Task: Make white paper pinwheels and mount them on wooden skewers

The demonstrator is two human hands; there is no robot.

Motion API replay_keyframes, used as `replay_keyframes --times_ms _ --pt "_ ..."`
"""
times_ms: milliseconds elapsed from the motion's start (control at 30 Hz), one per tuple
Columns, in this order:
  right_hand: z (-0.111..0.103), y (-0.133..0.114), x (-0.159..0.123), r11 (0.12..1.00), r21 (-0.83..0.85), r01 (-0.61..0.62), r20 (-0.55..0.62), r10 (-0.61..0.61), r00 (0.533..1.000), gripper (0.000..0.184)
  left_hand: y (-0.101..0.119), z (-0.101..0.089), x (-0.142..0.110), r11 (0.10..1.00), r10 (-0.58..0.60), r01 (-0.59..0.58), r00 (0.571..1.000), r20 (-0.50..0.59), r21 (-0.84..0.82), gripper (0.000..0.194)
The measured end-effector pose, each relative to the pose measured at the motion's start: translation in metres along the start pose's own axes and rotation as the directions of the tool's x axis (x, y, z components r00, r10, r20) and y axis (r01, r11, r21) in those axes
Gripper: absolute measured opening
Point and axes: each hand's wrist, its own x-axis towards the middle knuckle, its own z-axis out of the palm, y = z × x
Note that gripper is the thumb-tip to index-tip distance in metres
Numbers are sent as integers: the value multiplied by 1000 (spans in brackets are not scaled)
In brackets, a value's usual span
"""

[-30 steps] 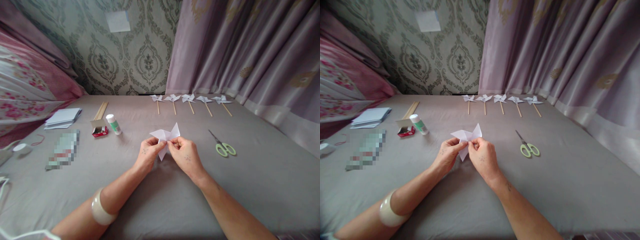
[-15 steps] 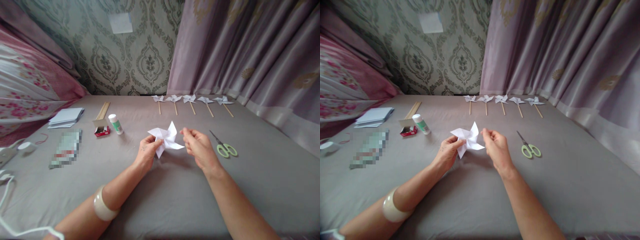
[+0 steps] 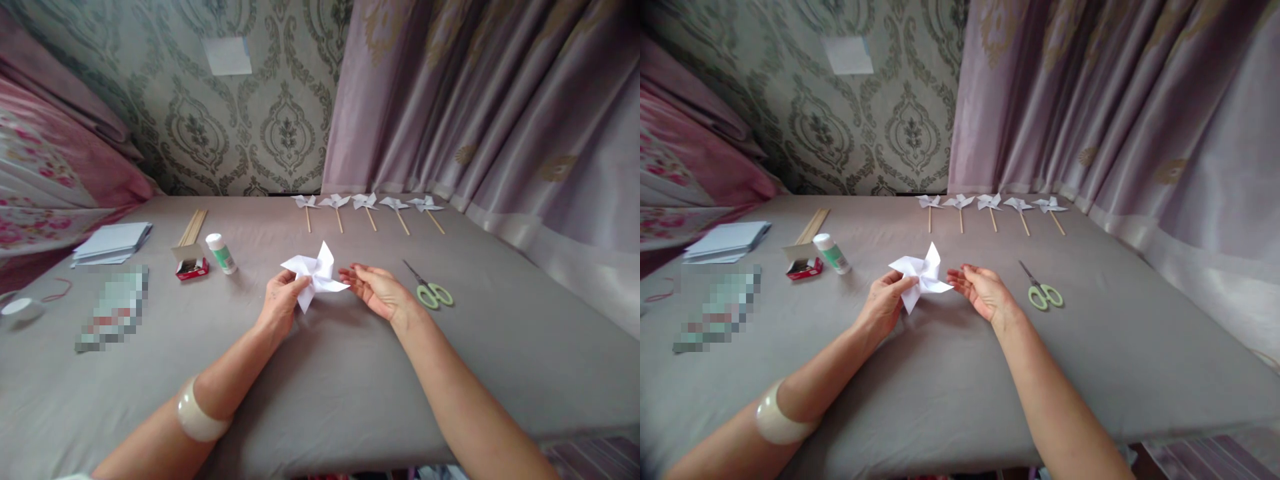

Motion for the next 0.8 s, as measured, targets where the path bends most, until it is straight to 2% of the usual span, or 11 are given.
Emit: replay_keyframes --times_ms 67,167,267,367,433,600,700,800 --pt "2 -3 -3 999 -21 -40 -21 39 999 11 1 -3 3 1000 6 -5 1000 -13 12 33" --pt "2 -9 -5 995 0 -99 -44 99 994 26 1 -7 9 1000 20 -19 999 -36 21 33" --pt "3 -16 -9 994 15 -112 49 111 993 35 1 -10 13 999 34 -33 999 -40 25 31" --pt "5 -20 -15 997 -9 -77 152 77 985 31 1 -10 14 999 37 -37 999 -36 8 32" --pt "7 -21 -19 999 -26 -36 168 40 985 26 1 -10 14 999 36 -36 999 -37 -7 34" --pt "8 -22 -21 999 -41 35 104 -31 994 21 0 -9 14 999 37 -38 999 -27 -15 36" --pt "6 -22 -17 999 -25 24 18 -23 1000 21 -1 -10 14 999 38 -38 999 -19 -19 36" --pt "3 -20 -13 999 -33 -1 -8 1 1000 17 -3 -10 14 999 40 -40 999 -1 -21 35"
